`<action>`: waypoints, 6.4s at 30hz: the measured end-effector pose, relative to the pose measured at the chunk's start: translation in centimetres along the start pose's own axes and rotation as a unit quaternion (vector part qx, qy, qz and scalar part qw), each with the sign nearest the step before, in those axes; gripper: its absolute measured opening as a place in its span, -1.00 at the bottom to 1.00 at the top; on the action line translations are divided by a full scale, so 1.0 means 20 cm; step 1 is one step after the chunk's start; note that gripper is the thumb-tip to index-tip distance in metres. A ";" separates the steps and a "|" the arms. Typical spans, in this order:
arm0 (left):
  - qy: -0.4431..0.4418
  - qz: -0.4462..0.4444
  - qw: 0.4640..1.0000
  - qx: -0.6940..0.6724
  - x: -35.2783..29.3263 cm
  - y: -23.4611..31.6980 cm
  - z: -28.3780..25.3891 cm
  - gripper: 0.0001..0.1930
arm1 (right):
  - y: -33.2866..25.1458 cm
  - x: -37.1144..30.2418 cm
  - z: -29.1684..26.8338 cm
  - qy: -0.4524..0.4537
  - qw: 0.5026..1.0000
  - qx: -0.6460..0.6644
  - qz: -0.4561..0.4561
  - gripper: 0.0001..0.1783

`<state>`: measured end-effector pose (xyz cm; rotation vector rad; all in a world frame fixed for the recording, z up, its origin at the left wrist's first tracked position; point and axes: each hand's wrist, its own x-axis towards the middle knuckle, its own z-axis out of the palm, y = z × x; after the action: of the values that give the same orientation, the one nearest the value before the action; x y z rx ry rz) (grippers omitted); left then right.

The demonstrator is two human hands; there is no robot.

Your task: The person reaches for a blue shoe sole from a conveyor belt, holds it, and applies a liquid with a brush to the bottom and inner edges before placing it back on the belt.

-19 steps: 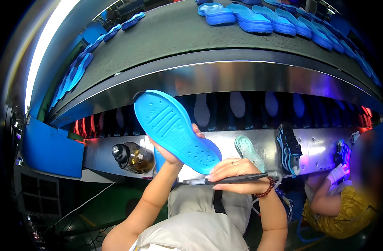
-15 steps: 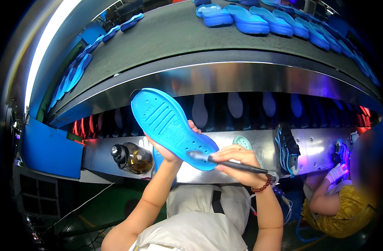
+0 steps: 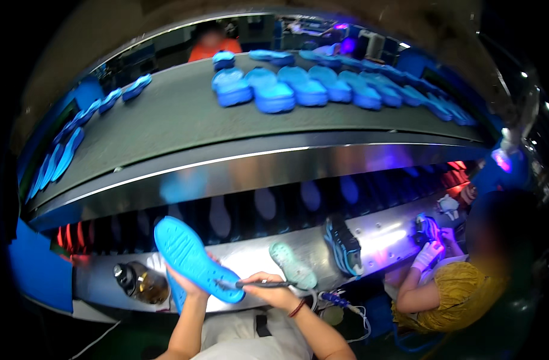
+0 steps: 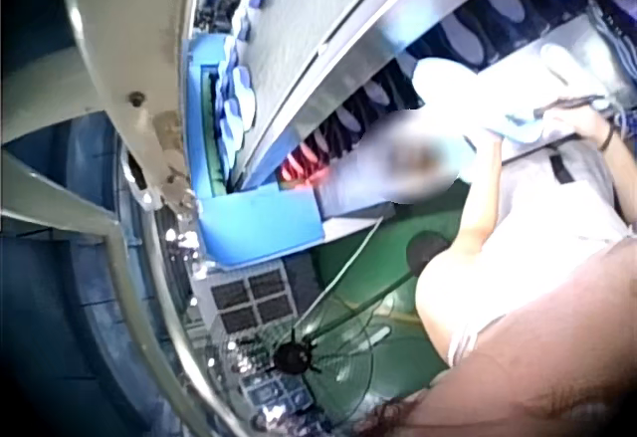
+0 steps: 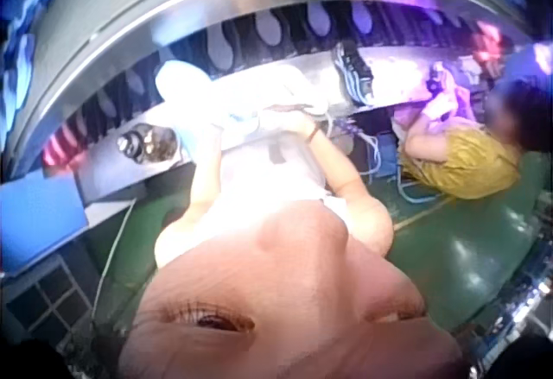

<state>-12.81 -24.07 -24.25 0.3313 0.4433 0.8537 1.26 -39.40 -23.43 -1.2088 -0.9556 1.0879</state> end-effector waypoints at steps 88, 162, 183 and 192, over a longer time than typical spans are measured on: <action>-0.270 0.063 0.958 0.068 -0.17 -0.10 0.37 0.03 | -0.23 -0.04 0.07 0.082 0.940 0.307 -0.123 -0.83; -0.159 -0.132 0.977 -0.060 0.01 -0.13 0.22 -0.08 | -0.34 0.01 0.04 0.002 0.916 -0.268 -0.300 -0.80; -0.130 -0.049 0.990 -0.023 0.08 -0.19 0.00 -0.35 | -0.04 -0.10 -0.15 0.024 0.986 -0.125 -0.111 -0.73; -0.088 0.046 0.991 0.089 0.03 -0.04 0.08 -0.24 | -0.02 0.00 -0.05 0.035 0.986 -0.051 -0.156 -0.76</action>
<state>-11.18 -24.30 -23.30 0.5915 0.3418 0.8688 2.33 -39.57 -23.23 -1.1265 -1.1138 0.7521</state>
